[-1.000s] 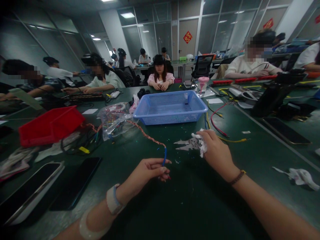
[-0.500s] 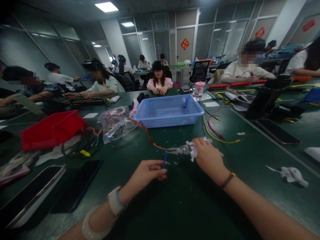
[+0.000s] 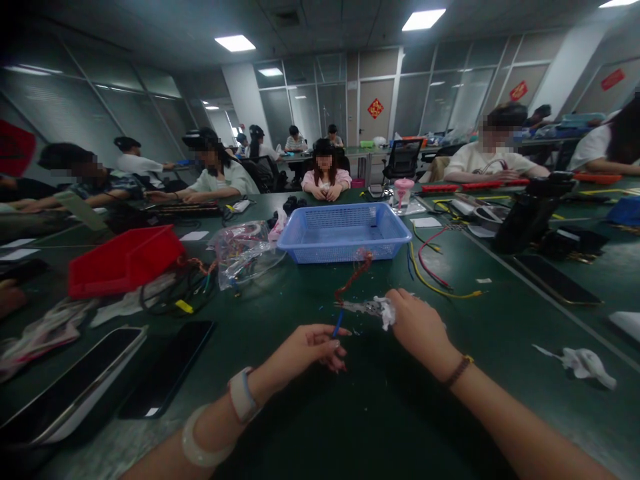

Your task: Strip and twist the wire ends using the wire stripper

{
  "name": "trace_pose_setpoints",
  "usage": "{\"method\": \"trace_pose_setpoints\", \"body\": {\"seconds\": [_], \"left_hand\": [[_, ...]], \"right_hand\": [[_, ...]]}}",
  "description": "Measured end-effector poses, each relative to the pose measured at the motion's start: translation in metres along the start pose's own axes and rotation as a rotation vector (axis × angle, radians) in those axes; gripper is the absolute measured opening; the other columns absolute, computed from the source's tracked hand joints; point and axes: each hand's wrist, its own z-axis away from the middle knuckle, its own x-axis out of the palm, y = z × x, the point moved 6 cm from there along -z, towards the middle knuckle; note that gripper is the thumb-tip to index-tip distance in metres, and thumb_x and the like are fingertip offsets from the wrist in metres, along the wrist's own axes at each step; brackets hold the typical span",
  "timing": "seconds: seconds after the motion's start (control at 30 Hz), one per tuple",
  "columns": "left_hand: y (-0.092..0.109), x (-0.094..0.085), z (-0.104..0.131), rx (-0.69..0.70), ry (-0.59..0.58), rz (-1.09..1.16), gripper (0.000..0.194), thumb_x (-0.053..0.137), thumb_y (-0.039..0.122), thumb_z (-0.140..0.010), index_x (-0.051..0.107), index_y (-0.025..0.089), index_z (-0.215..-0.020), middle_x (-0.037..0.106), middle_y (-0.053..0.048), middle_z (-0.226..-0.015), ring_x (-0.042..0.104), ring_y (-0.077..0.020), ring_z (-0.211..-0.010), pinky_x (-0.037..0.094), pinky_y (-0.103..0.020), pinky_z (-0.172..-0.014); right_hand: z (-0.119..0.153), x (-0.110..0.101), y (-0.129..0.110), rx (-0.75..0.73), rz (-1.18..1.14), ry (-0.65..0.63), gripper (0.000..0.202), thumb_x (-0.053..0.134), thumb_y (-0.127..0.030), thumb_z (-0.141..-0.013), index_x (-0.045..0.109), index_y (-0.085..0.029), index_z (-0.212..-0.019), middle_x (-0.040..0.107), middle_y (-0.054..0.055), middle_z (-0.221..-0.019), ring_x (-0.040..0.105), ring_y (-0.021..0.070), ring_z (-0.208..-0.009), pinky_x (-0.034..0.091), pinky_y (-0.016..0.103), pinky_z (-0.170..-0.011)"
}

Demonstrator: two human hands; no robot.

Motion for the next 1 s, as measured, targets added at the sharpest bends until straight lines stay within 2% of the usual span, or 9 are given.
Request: {"method": "trace_pose_setpoints", "body": {"seconds": [0.13, 0.43, 0.73, 0.8, 0.87, 1.0], "left_hand": [[0.001, 0.003, 0.001, 0.024, -0.053, 0.039, 0.036, 0.066, 0.021, -0.082, 0.062, 0.012, -0.117, 0.07, -0.008, -0.092, 0.071, -0.0153, -0.074, 0.054, -0.026, -0.068], [0.007, -0.001, 0.004, 0.013, 0.032, 0.037, 0.031, 0.066, 0.018, -0.082, 0.064, 0.011, -0.112, 0.07, -0.006, -0.085, 0.071, -0.0146, -0.067, 0.054, -0.025, -0.065], [0.004, -0.001, 0.003, 0.057, 0.024, 0.09, 0.037, 0.071, 0.022, -0.078, 0.065, 0.012, -0.113, 0.071, -0.008, -0.088, 0.07, -0.0142, -0.068, 0.055, -0.024, -0.064], [0.005, -0.001, 0.002, 0.079, 0.015, 0.093, 0.039, 0.073, 0.025, -0.075, 0.066, 0.011, -0.111, 0.071, -0.008, -0.088, 0.07, -0.0145, -0.068, 0.055, -0.025, -0.065], [0.007, -0.001, 0.002, 0.095, -0.002, 0.068, 0.04, 0.073, 0.027, -0.075, 0.066, 0.011, -0.111, 0.071, -0.008, -0.088, 0.07, -0.0153, -0.069, 0.055, -0.027, -0.067], [0.01, 0.004, 0.005, 0.131, -0.053, 0.008, 0.04, 0.071, 0.032, -0.078, 0.066, 0.011, -0.111, 0.071, -0.008, -0.088, 0.07, -0.016, -0.072, 0.055, -0.031, -0.072]], "right_hand": [[-0.003, 0.0, 0.004, 0.005, -0.021, -0.045, 0.016, 0.043, -0.018, -0.088, 0.056, -0.019, -0.097, 0.062, 0.007, -0.095, 0.061, 0.0188, -0.079, 0.033, 0.028, -0.062], [-0.009, -0.004, 0.0, -0.063, -0.054, -0.172, 0.02, 0.045, -0.011, -0.085, 0.058, -0.017, -0.098, 0.065, 0.01, -0.097, 0.063, 0.0184, -0.089, 0.039, 0.026, -0.072], [-0.01, 0.001, -0.003, -0.13, -0.005, -0.367, 0.015, 0.047, -0.023, -0.086, 0.061, -0.017, -0.083, 0.068, 0.009, -0.083, 0.066, 0.0195, -0.076, 0.04, 0.026, -0.059], [-0.007, 0.003, -0.006, -0.182, -0.087, -0.451, 0.014, 0.051, -0.025, -0.083, 0.061, -0.017, -0.077, 0.068, 0.008, -0.079, 0.065, 0.0167, -0.07, 0.041, 0.023, -0.056], [-0.001, 0.005, -0.008, -0.198, -0.209, -0.604, 0.017, 0.054, -0.029, -0.081, 0.057, -0.017, -0.07, 0.064, 0.004, -0.068, 0.059, 0.0121, -0.056, 0.038, 0.02, -0.047], [0.018, 0.01, -0.001, -0.041, -0.468, -0.955, 0.028, 0.059, -0.039, -0.078, 0.049, -0.018, -0.063, 0.046, -0.006, -0.046, 0.038, 0.0055, -0.033, 0.027, 0.017, -0.029]]}}
